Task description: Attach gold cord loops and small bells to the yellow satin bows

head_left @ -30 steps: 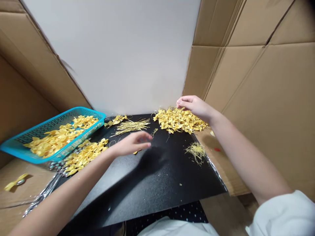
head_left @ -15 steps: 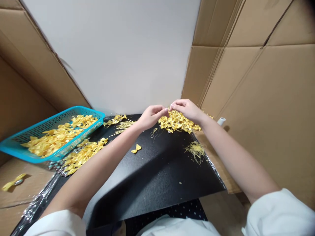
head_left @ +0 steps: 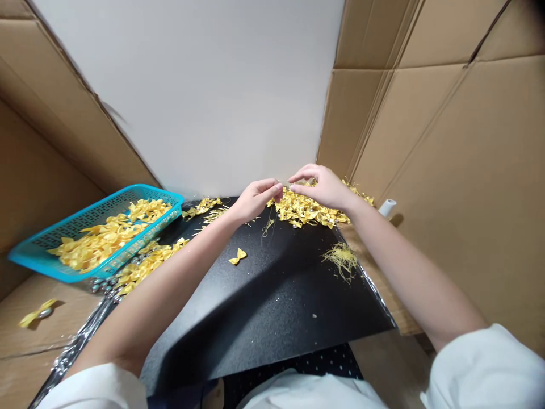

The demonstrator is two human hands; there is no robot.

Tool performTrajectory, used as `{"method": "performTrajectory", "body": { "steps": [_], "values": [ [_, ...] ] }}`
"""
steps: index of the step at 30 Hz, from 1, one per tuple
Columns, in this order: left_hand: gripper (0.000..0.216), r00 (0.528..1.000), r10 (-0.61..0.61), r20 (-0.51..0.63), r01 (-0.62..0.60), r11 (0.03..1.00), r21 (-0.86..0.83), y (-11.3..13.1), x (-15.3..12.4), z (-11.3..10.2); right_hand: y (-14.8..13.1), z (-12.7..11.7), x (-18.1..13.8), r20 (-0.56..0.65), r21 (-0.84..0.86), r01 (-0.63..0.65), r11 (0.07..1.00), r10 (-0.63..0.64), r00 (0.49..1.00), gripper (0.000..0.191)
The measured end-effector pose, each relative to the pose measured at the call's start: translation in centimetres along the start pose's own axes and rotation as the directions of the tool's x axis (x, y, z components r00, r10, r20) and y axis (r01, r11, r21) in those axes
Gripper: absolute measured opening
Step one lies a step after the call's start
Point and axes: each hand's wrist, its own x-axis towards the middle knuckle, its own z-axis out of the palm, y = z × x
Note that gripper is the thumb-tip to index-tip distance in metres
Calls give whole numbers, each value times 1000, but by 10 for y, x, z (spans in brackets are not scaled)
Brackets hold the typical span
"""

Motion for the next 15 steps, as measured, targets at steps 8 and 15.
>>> {"method": "performTrajectory", "body": {
  "steps": [8, 15],
  "values": [
    [38, 999, -42, 12, 40, 994, 105, 6, -8, -3, -9, 23, 7, 2, -35, 64, 997, -64, 998, 11],
    [43, 985, -158, -69, 169, 964, 203, 8, -19, -10, -15, 28, 2, 34, -160, 108, 981, -104, 994, 16]
  ]
}}
